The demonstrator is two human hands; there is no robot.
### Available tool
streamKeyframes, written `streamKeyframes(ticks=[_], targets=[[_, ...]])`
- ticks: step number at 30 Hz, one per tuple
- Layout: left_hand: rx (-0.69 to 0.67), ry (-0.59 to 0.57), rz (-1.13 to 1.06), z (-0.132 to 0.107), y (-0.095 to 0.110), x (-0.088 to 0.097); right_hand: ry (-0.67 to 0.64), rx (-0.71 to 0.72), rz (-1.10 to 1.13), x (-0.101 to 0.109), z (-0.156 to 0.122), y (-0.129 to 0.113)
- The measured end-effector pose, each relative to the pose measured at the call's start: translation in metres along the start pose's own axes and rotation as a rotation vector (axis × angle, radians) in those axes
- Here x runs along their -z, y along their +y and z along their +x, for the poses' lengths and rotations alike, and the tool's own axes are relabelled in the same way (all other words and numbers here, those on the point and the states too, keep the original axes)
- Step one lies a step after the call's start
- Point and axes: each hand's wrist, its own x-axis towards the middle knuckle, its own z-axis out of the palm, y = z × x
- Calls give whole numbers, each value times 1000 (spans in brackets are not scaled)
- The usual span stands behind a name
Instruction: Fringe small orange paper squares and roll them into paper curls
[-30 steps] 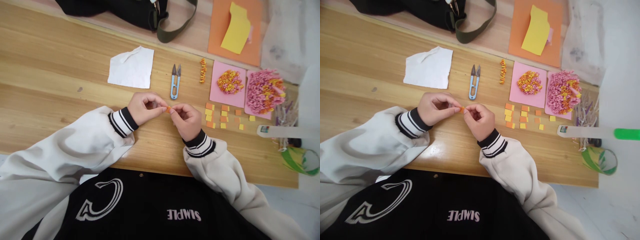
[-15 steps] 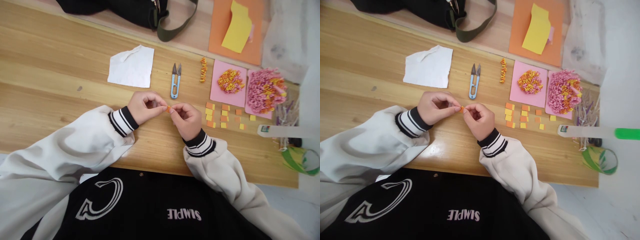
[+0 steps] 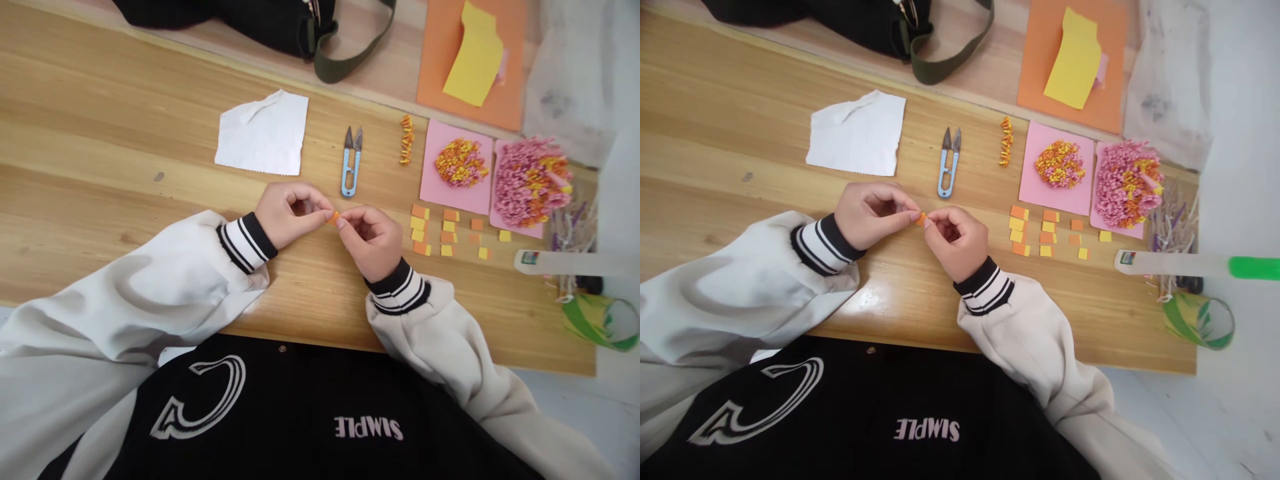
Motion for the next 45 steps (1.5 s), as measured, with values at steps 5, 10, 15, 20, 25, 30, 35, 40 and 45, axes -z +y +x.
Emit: streamKeyframes(ticks=[5, 10, 15, 20, 25, 30, 35, 40, 45], targets=[[0, 3, -24, 0, 0, -1, 2, 49, -102, 1, -1, 0], [-32, 21, -60, 0, -1, -1, 43, 51, -131, 1, -1, 2], [-36, 38, -65, 0, -2, -1, 81, 37, -109, 1, 0, 3], [-30, 26, -53, 0, -1, 0, 83, 24, -129, 1, 1, 3], [-43, 12, -75, 0, -2, 0, 86, 29, -122, 1, 1, 4], [-29, -8, -54, 0, -2, 0, 80, 27, -131, 1, 1, 2], [-33, -18, -44, 0, -1, 0, 68, 29, -119, 1, 1, 2], [-37, -18, -39, 0, -1, 0, 65, 37, -116, 1, 1, 2], [-31, -21, -40, 0, -2, 0, 53, 53, -122, 1, 0, 2]])
